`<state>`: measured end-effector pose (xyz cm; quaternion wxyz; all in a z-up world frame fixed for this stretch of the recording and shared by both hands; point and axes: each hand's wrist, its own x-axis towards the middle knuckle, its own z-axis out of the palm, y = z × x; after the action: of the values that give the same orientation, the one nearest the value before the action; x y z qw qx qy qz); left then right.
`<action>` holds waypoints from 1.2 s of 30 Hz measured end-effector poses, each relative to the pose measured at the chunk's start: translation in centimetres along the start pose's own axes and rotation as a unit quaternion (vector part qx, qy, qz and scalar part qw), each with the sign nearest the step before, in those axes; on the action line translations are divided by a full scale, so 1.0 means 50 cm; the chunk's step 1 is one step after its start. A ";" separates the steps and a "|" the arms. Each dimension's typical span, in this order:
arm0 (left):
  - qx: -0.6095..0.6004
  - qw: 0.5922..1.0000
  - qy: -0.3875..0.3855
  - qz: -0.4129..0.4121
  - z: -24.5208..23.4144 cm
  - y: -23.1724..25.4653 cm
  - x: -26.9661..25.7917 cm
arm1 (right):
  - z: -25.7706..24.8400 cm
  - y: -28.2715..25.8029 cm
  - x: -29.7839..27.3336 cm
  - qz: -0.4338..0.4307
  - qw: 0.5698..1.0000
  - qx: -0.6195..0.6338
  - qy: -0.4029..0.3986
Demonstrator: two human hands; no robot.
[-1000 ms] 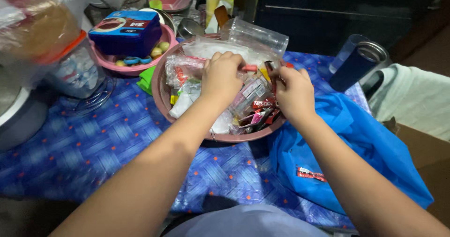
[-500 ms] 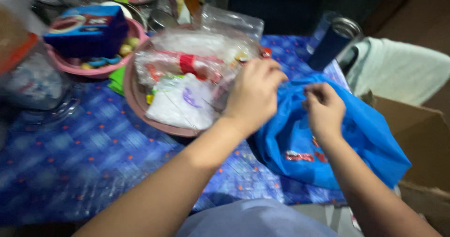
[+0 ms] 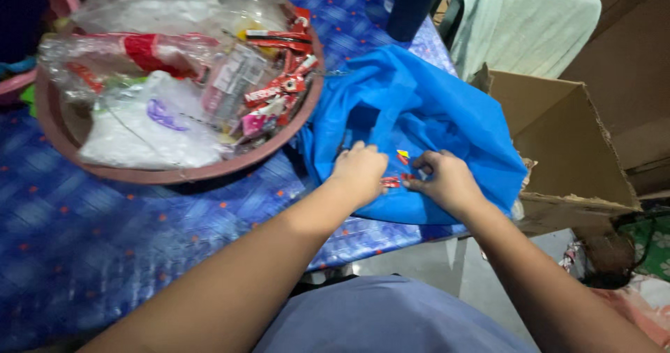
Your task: The person transfers various small packaged items from a blue plastic bag into a pink plastic basket on a table. They handle items one by one, including sachets and small boxes, and place them into the basket. Finally, they fold the empty blue bag.
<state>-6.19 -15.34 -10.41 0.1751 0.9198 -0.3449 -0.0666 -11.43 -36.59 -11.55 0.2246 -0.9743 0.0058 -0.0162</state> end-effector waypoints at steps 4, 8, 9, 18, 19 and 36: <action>0.043 0.998 -0.011 -0.035 0.025 0.021 0.011 | -0.004 0.004 0.002 -0.035 0.999 0.033 -0.017; 0.030 0.998 0.036 -0.045 0.039 0.030 0.009 | -0.004 0.020 0.009 -0.047 0.995 0.071 -0.054; 0.018 0.998 0.043 -0.051 0.040 0.028 0.006 | -0.004 0.026 0.013 -0.050 0.994 0.070 -0.063; -0.001 0.998 0.038 -0.047 0.030 0.000 -0.029 | -0.027 0.071 0.056 0.128 0.936 0.322 -0.058; 0.003 0.999 0.033 -0.041 0.029 -0.001 -0.031 | -0.030 0.071 0.054 0.123 0.942 0.306 -0.062; -0.017 0.999 0.006 -0.044 0.006 -0.016 -0.039 | -0.014 0.002 0.037 -0.065 0.998 0.021 0.013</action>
<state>-7.24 -13.58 -10.98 0.1894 0.9314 -0.3020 -0.0743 -9.59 -37.01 -10.89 0.2436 -0.9674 -0.0548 -0.0432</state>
